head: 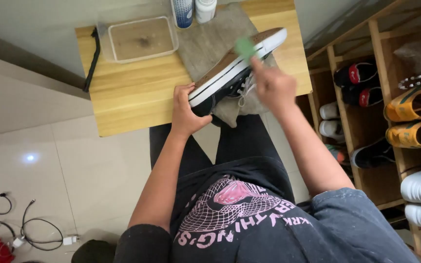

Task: The person scrubs a black canvas sneaker with a green brush, focusing on the white rubber toe cap and side panels. The shoe is held in the left hand while the right hand brushes repeatedly over the same areas.

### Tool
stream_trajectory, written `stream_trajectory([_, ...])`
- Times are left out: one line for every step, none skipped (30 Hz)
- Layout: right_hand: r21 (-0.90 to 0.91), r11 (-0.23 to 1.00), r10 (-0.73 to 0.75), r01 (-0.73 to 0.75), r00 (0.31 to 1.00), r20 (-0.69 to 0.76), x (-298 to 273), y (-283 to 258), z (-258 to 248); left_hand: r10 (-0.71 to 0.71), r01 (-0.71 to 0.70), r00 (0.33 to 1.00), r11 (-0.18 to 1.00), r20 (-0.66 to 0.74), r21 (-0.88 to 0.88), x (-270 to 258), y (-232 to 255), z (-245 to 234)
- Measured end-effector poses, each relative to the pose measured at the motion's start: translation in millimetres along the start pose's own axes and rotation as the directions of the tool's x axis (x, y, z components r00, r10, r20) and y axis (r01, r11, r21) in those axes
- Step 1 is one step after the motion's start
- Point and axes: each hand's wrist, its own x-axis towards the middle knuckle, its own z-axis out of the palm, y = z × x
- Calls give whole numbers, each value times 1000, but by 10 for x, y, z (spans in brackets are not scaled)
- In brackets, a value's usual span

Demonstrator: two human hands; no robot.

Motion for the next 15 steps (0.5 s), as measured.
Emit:
stream_trajectory([1,1000,0,0,1000,0,-14,11,-20,0,0,1000,1000,-1,1,-3,-6,2])
stream_trajectory([-44,998,-44,45,999,29,-28,22,-39,-3,3,1000,1000,0,1,-6,-14,4])
stream_trajectory([-87,992,-86,92,994,62,-45,31,-61,-8,8,1000,1000,0,0,-19,-19,8])
stream_trajectory([-85,992,-88,93,994,63,51,114,-85,-10,10,1000,1000,-2,1,-1,-18,9])
stream_trajectory([-97,993,-67,71,997,40,118,188,-127,-2,2,1000,1000,-9,12,-3,-12,12])
stream_trajectory([-109,993,-47,49,999,16,186,266,-173,7,-7,1000,1000,-16,23,-5,0,17])
stream_trajectory([-115,992,-46,46,999,9,174,170,-172,16,-16,1000,1000,-13,20,-16,-18,13])
stream_trajectory([-38,999,1,0,1000,29,167,75,-172,11,-11,1000,1000,-9,24,-23,-33,7])
stream_trajectory([39,998,42,-45,998,53,172,-14,-165,5,-5,1000,1000,-8,26,-24,-50,6])
stream_trajectory([35,999,41,-42,998,47,121,-154,-131,13,-13,1000,1000,-8,23,18,-56,7])
stream_trajectory([9,999,36,-37,994,104,28,-312,-114,11,-11,1000,1000,-11,22,4,-56,9])
stream_trajectory([-16,999,33,-30,986,161,-68,-470,-95,9,-9,1000,1000,-14,22,-12,-58,10])
stream_trajectory([-17,999,34,-32,987,159,-115,-381,-65,10,-10,1000,1000,-12,22,-12,-55,15])
stream_trajectory([-42,999,29,-22,981,194,-162,-294,-37,6,-5,1000,1000,-10,18,-13,-48,19])
stream_trajectory([-62,998,26,-12,973,228,-217,-229,-1,0,0,1000,1000,-8,18,-27,-42,0])
